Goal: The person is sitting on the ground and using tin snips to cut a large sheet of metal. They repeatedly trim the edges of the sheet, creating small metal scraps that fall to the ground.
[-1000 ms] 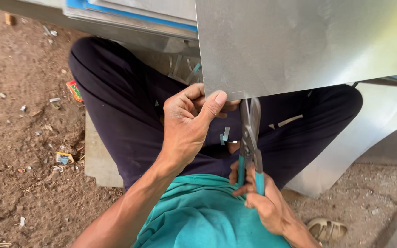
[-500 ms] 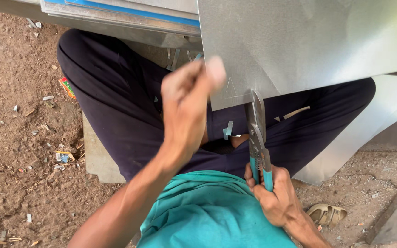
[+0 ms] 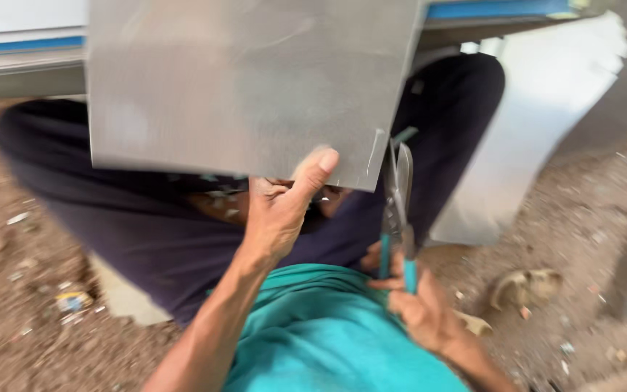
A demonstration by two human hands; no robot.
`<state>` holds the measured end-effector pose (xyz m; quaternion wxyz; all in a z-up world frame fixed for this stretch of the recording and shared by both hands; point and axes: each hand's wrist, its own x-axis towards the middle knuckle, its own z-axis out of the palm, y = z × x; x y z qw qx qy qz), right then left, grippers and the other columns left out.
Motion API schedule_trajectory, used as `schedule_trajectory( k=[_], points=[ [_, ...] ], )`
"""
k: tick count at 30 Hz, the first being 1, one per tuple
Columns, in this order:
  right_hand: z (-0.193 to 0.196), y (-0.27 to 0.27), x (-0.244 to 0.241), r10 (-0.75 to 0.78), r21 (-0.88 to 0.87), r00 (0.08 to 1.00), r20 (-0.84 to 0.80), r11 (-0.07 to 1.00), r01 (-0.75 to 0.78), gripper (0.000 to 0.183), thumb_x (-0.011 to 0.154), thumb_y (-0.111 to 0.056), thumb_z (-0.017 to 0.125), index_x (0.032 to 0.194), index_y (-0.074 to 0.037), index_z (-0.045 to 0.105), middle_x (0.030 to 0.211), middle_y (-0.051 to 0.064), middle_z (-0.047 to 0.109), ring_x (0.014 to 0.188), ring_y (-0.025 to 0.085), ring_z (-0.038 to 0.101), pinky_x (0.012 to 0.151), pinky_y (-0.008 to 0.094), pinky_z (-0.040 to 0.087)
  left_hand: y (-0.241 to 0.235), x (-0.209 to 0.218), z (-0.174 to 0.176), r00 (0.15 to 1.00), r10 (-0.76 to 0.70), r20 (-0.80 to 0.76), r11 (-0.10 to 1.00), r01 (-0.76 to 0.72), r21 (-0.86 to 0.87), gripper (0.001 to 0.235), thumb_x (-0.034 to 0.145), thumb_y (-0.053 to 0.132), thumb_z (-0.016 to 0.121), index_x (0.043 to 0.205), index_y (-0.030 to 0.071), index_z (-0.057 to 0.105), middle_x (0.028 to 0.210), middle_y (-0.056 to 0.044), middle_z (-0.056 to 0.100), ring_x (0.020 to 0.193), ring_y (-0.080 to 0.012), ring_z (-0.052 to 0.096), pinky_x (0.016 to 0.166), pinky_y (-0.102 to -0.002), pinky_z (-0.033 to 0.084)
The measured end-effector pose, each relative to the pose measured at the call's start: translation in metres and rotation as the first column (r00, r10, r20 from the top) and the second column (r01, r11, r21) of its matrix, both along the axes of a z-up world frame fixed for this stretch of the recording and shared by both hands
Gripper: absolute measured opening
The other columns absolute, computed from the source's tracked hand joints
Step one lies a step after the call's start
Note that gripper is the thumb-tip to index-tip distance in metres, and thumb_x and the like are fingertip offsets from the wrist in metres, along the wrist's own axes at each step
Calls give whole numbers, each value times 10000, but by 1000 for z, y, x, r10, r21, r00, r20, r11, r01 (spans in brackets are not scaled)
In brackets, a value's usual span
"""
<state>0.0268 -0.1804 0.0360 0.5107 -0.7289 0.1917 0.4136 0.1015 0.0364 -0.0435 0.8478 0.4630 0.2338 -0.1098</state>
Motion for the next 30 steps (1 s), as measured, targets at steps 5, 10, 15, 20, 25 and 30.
schedule_trajectory(
  k=[5,10,15,20,25,30],
  points=[
    [-13,8,-27,-223,140,973,-62,963,230,807,594,-96,494,1389,31,436,1230,176,558,1217,300,565,1048,438,487,-40,7,1,995,-14,-97,980,-6,-200,276,918,167,760,1093,-47,749,987,-52,755,856,-128,723,770,-264,631],
    [-11,28,-4,-230,87,973,-15,969,230,810,586,-97,484,1384,33,441,1186,169,541,1164,278,567,1017,422,510,-52,8,0,999,-23,-33,999,21,-50,270,939,152,760,1111,-56,752,1009,-70,771,875,-141,737,803,-260,618],
    [-8,29,4,-210,31,977,37,977,209,822,564,-96,490,1377,23,448,1197,158,557,1191,251,578,1030,386,515,-52,5,-4,999,-24,-23,1000,24,14,248,962,150,768,1125,-37,763,1033,-55,760,916,-111,705,828,-253,609],
    [-14,17,3,-99,-117,995,12,988,100,550,613,-80,517,1146,37,581,904,136,552,804,211,519,722,362,461,-54,4,-4,995,-83,-52,996,85,35,259,968,183,750,1149,-2,762,1035,-23,774,916,-91,715,846,-232,596],
    [-34,22,-2,-208,-92,969,136,971,222,292,668,-69,499,920,27,611,711,57,580,598,136,516,556,305,445,-50,4,-1,976,-158,-148,976,177,125,277,951,209,760,1159,27,780,995,11,771,906,-52,668,780,-207,562],
    [-30,25,12,-136,-163,987,88,975,149,275,654,-73,506,887,10,626,695,57,603,590,133,549,548,289,452,-53,2,1,988,-116,-99,977,131,171,263,960,203,757,1157,30,776,1020,21,773,915,-49,670,821,-203,563]
  ],
)
